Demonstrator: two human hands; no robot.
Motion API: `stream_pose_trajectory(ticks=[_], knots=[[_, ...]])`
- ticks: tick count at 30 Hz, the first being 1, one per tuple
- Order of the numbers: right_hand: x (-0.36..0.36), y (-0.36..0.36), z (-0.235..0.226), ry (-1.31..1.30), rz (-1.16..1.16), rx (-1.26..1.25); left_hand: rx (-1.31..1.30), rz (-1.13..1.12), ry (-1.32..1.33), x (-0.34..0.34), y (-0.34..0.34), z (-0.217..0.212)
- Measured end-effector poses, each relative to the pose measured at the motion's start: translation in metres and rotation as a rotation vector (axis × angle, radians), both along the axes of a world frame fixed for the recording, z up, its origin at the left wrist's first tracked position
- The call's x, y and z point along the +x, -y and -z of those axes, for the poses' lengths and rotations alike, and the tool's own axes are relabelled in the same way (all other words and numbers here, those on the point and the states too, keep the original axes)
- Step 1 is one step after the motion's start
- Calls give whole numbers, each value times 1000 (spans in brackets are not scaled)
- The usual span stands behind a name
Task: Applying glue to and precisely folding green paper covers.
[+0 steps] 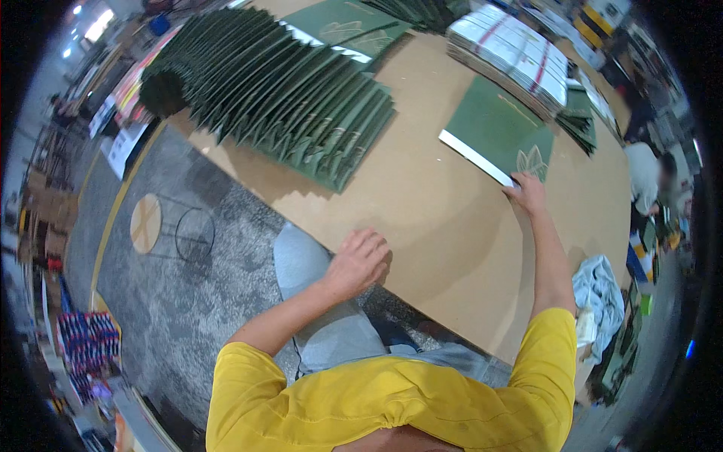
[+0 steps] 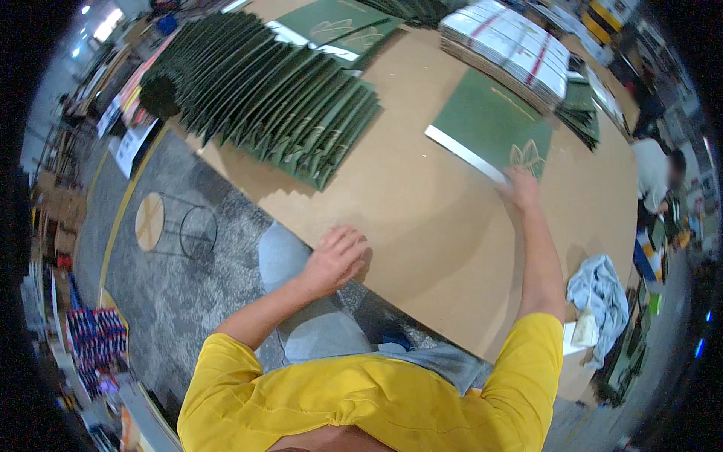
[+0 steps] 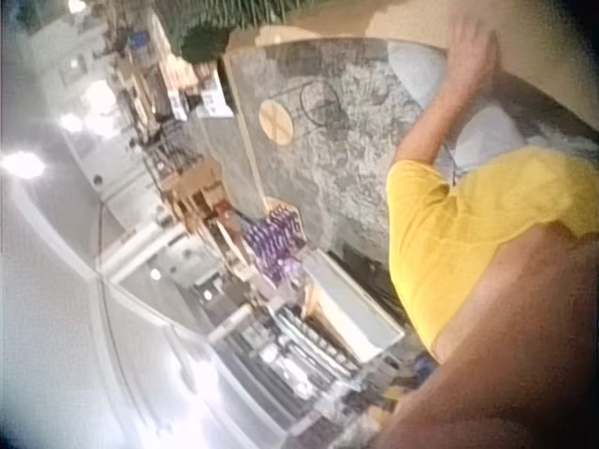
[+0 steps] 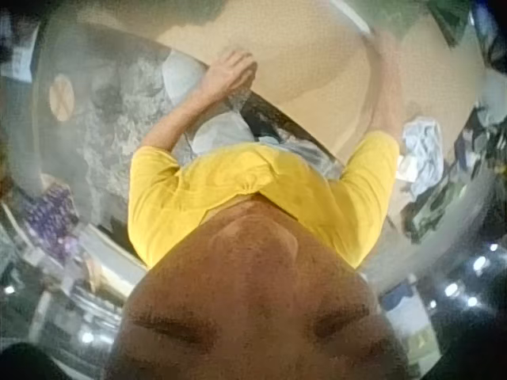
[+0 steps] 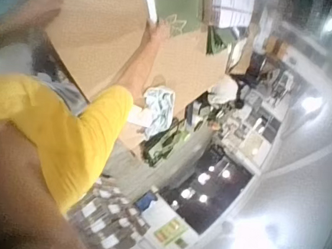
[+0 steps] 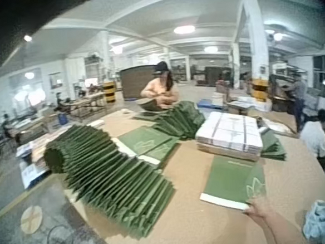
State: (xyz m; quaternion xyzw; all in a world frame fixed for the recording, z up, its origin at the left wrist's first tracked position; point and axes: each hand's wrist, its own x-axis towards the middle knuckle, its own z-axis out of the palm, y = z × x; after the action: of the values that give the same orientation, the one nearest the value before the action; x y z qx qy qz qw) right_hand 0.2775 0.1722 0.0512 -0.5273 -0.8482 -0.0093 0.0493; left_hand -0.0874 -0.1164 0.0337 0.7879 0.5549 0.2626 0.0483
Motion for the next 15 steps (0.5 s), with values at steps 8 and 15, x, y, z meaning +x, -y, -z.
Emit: stream_pose_trajectory(ticks=[8,15], knots=[[-7,6,-11,-278,39,-135,-35,-2,112,-2,7,6],[3,-5,-16,-276,36,-153,35,-18,145,2,2,16]])
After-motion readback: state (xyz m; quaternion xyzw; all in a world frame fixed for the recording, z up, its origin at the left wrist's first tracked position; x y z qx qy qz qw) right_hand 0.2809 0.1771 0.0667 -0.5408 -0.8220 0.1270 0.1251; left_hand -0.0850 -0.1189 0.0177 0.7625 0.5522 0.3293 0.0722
